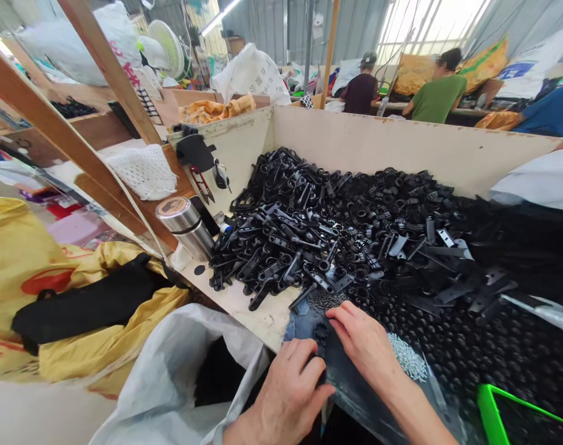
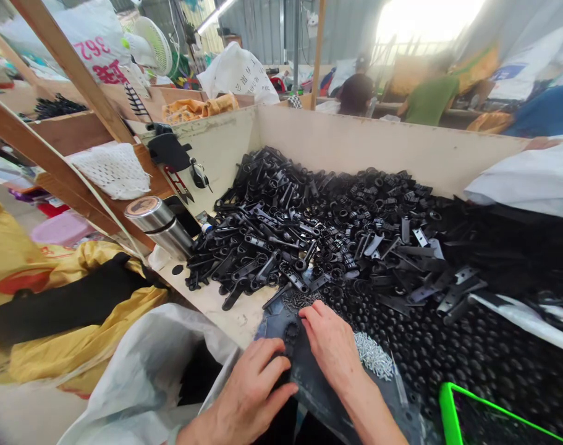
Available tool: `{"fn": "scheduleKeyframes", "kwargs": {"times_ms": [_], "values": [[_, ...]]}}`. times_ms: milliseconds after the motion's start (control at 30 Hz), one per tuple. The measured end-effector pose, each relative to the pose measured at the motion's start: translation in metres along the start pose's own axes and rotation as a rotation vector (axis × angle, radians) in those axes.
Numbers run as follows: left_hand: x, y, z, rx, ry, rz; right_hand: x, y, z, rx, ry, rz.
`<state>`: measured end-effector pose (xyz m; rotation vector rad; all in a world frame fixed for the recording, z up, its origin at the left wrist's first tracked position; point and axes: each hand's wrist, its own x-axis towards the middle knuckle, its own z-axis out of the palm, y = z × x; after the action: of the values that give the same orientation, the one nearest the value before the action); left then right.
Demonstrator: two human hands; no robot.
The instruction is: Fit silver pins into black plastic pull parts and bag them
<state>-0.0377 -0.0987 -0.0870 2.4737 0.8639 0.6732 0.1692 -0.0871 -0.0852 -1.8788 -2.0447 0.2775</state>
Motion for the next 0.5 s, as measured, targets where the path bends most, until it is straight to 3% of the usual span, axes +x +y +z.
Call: {"fn": "scheduleKeyframes", "kwargs": {"times_ms": [200, 367, 500], "values": [[0.002, -0.002, 0.012, -0.059, 0.0, -0.029, -0.015, 0.006, -0.007, -0.012, 0.019, -0.005], [0.001, -0.003, 0.004, -0.118, -0.002, -0.039, -0.025, 0.009, -0.012, 0.03, 0.083, 0.006], [0.0, -0.004, -0.003, -0.111, 0.035, -0.072, -0.015, 0.006, -0.007, -0.012, 0.065, -0.024]]}}
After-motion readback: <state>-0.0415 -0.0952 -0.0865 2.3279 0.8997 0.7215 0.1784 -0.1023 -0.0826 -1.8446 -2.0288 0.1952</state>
